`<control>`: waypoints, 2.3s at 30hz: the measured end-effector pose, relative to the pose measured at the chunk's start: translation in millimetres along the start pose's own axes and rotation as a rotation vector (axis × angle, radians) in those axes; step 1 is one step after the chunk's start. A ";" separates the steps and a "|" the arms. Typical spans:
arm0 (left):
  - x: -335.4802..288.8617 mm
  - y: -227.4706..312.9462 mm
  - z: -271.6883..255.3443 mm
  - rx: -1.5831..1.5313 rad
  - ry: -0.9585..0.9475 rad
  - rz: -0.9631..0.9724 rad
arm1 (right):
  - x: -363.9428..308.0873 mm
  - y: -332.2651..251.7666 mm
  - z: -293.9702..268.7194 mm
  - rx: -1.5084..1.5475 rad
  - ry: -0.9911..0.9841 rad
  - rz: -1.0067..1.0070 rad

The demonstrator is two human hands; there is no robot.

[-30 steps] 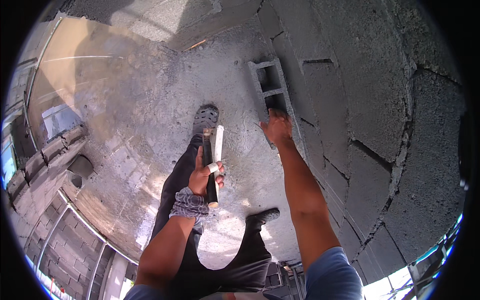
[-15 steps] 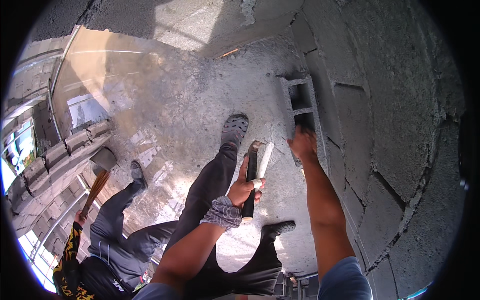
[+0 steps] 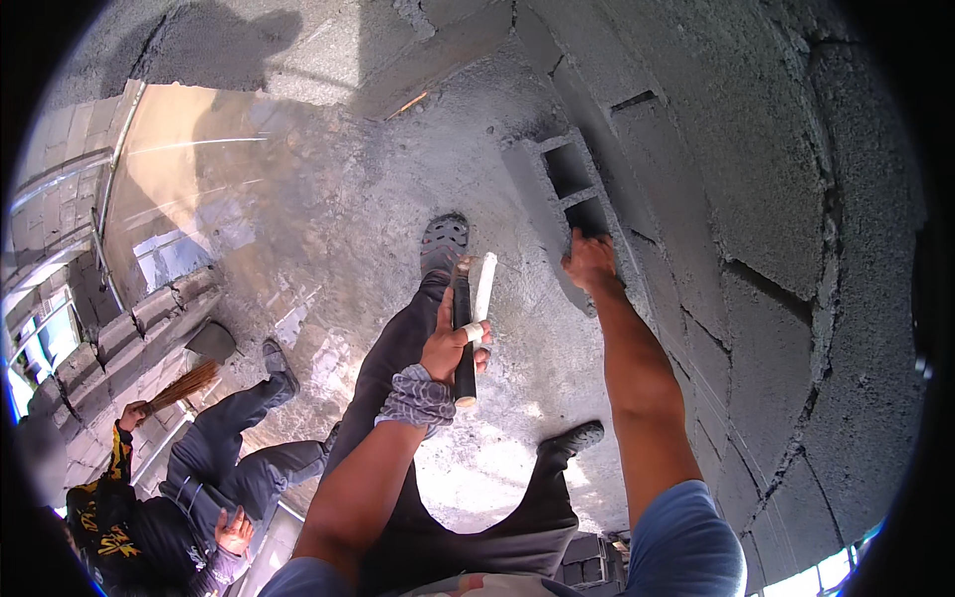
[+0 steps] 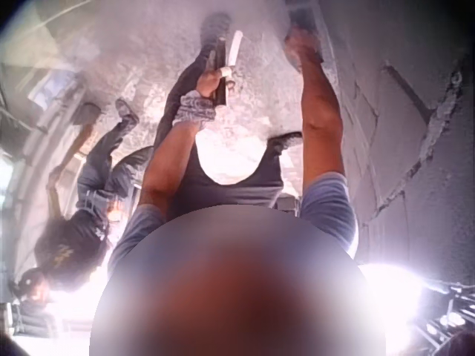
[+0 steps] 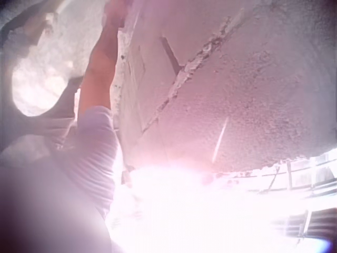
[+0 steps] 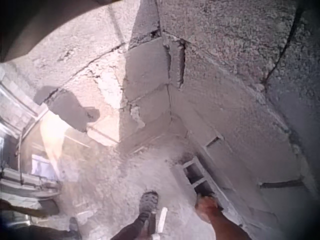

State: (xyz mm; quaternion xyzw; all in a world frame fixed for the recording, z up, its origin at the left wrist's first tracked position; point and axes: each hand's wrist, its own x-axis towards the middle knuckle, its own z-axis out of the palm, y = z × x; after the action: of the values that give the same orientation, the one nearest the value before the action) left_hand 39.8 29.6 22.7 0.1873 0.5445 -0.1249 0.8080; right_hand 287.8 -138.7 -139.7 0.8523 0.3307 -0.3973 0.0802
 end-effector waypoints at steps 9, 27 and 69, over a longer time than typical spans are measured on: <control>-4.9 -19.0 -4.4 -0.106 -0.020 0.211 | -171.8 -23.9 145.2 0.120 -0.171 0.022; -9.7 -104.8 17.0 0.075 0.001 0.184 | -399.5 -180.9 486.1 0.399 -0.209 -0.240; 53.7 -239.9 145.1 0.389 -0.462 0.608 | -204.0 142.1 233.5 1.507 -0.033 -0.353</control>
State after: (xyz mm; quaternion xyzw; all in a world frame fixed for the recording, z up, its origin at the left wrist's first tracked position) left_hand 83.5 -249.5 -18.2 0.4553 0.2354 -0.0204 0.8584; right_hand 136.3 -443.1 -165.5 0.6054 0.1007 -0.5347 -0.5809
